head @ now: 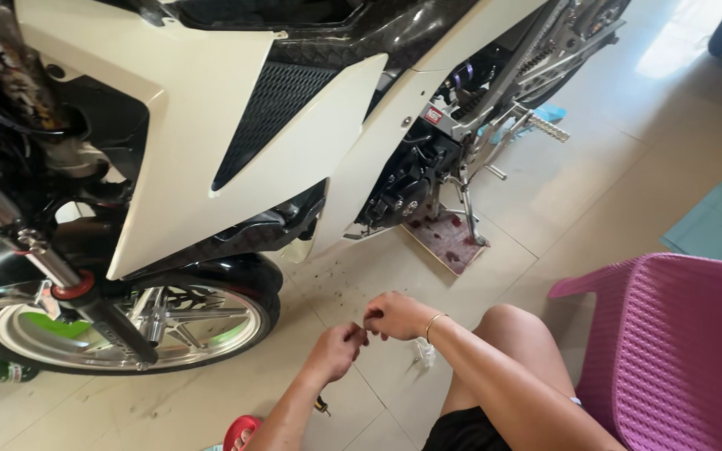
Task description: The person uses a screwdriver to remove and install screws on the motorcycle's front fairing and lower body panels. They manipulate small screws and fasteners by hand and with the tool, working near the front wheel and engine area.
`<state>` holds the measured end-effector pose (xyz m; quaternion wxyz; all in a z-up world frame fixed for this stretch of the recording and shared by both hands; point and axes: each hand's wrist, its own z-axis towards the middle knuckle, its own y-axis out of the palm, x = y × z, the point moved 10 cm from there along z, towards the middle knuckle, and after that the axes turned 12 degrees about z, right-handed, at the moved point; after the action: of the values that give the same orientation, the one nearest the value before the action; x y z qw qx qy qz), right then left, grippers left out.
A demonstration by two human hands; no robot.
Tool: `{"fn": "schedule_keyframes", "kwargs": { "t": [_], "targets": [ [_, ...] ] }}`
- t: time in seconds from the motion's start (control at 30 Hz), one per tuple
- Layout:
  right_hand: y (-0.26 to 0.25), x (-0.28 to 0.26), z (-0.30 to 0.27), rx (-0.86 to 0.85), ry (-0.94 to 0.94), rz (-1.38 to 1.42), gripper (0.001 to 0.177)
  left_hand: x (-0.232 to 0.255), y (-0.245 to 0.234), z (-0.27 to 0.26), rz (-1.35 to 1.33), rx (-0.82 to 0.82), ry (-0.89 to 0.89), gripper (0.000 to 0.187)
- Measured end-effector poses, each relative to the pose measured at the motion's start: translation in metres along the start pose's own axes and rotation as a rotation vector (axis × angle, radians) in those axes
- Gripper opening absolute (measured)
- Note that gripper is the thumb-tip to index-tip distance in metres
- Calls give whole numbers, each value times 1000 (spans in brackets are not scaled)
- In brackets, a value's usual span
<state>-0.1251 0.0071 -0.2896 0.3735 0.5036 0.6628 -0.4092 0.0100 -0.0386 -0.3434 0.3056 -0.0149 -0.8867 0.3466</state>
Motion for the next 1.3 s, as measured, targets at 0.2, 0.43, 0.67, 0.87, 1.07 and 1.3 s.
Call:
{"fn": "schedule_keyframes", "kwargs": {
  "t": [0.2, 0.43, 0.67, 0.87, 1.07, 1.3],
  "targets": [
    [10, 4, 8, -47, -17, 44, 18, -5, 0, 2, 62, -41, 52, 32],
    [32, 23, 32, -83, -23, -115, 21, -38, 16, 13, -39, -74, 19, 33],
    [45, 57, 48, -70, 128, -14, 28, -50, 7, 21, -23, 36, 20, 28],
    [46, 67, 64, -46, 103, 130, 23, -55, 6, 30, 23, 34, 58, 29],
    [52, 86, 79, -30, 132, 162, 24, -73, 5, 34, 83, 42, 49, 31],
    [38, 98, 100, 47, 99, 430, 16, -79, -10, 39, 34, 139, 54, 29]
  ]
}}
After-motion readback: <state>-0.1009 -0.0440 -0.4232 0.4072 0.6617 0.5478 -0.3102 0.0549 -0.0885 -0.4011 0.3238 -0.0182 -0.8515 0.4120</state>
